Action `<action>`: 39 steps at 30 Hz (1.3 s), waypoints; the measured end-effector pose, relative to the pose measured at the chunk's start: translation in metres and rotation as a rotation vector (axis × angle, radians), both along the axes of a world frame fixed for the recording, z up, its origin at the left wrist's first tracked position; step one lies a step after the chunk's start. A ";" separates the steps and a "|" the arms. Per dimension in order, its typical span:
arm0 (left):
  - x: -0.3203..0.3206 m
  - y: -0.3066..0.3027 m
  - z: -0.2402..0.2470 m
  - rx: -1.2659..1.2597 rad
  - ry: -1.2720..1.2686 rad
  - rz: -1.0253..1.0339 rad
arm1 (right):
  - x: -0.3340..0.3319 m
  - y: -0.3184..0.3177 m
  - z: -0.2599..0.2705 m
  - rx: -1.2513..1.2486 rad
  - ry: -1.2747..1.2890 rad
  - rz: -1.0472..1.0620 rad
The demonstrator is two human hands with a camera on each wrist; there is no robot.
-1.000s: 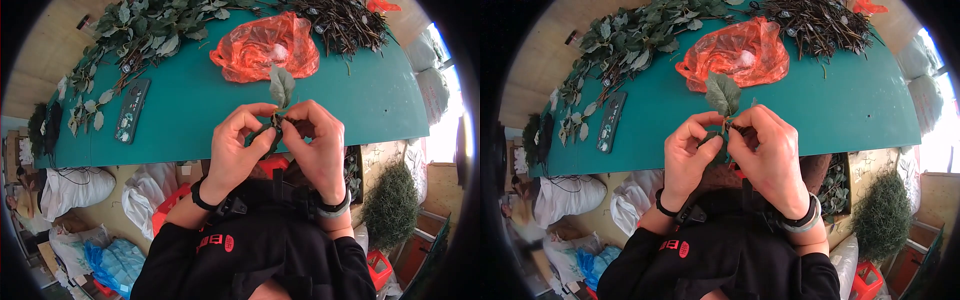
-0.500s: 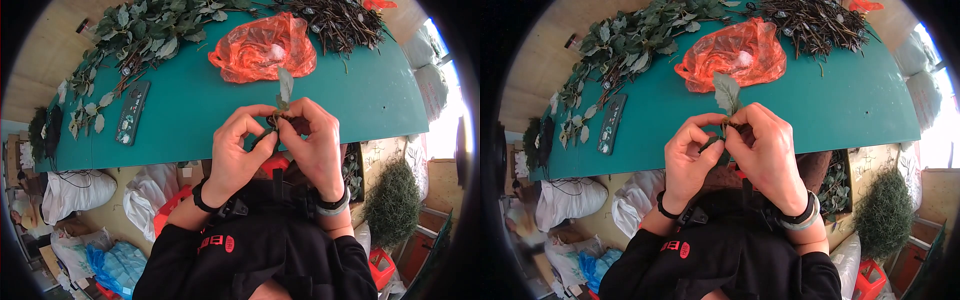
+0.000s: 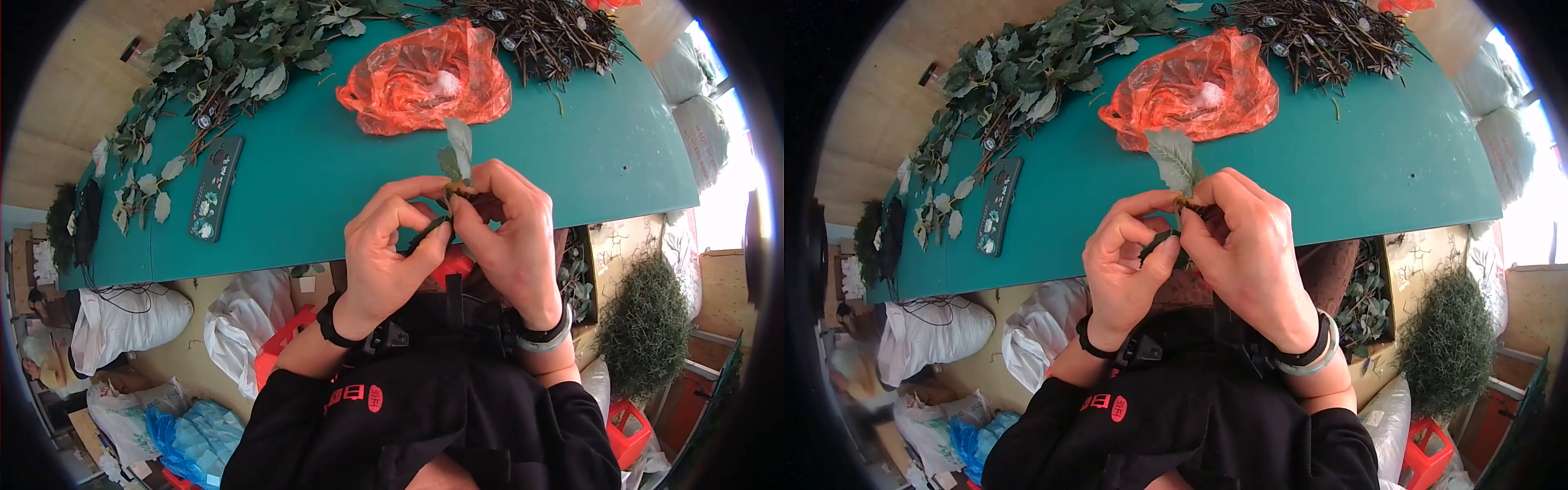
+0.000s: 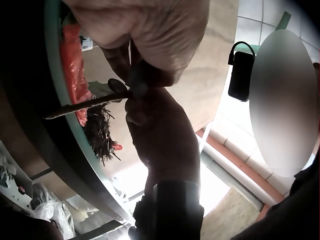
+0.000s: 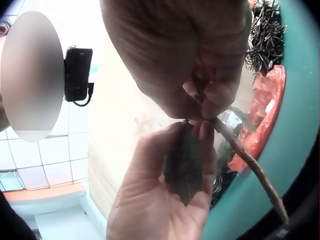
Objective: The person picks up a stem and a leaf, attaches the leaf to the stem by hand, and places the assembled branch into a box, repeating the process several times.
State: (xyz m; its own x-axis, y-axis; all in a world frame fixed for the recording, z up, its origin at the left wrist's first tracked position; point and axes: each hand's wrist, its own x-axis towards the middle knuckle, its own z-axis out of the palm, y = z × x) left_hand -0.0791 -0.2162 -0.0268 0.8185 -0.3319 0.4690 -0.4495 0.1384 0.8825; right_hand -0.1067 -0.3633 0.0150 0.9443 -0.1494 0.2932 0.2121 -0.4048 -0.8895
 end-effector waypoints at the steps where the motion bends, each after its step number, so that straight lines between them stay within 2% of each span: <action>1: 0.000 0.000 0.000 -0.003 -0.023 -0.001 | 0.000 0.000 0.000 0.001 0.001 -0.001; 6: -0.002 0.004 0.008 -0.072 0.065 -0.077 | -0.004 -0.003 0.004 -0.040 -0.043 0.019; 9: 0.001 0.003 0.015 -0.373 0.493 -0.065 | -0.008 -0.003 0.008 -0.053 -0.077 0.078; 13: 0.002 0.001 0.007 -0.324 0.370 -0.082 | -0.008 0.001 0.006 -0.045 -0.149 0.106; 18: 0.003 0.005 0.001 -0.243 0.403 -0.109 | -0.010 -0.004 0.006 -0.074 -0.178 0.125; 21: 0.001 -0.001 0.001 -0.240 0.262 -0.045 | -0.012 -0.006 0.007 -0.083 -0.163 0.138; 25: -0.005 -0.011 0.005 -0.255 0.208 0.062 | -0.012 -0.005 0.005 -0.106 -0.211 0.123; 29: -0.003 -0.013 -0.009 -0.248 0.164 0.074 | -0.010 -0.005 0.000 -0.093 -0.233 0.120; 33: 0.004 -0.014 -0.015 -0.286 0.269 0.014 | -0.004 -0.011 -0.004 -0.136 -0.224 0.138; 36: 0.005 -0.011 -0.011 -0.274 0.277 0.000 | -0.006 -0.007 0.000 0.175 0.006 0.136; 39: 0.006 -0.007 -0.005 -0.230 0.285 -0.003 | -0.008 -0.008 -0.003 0.222 0.068 0.128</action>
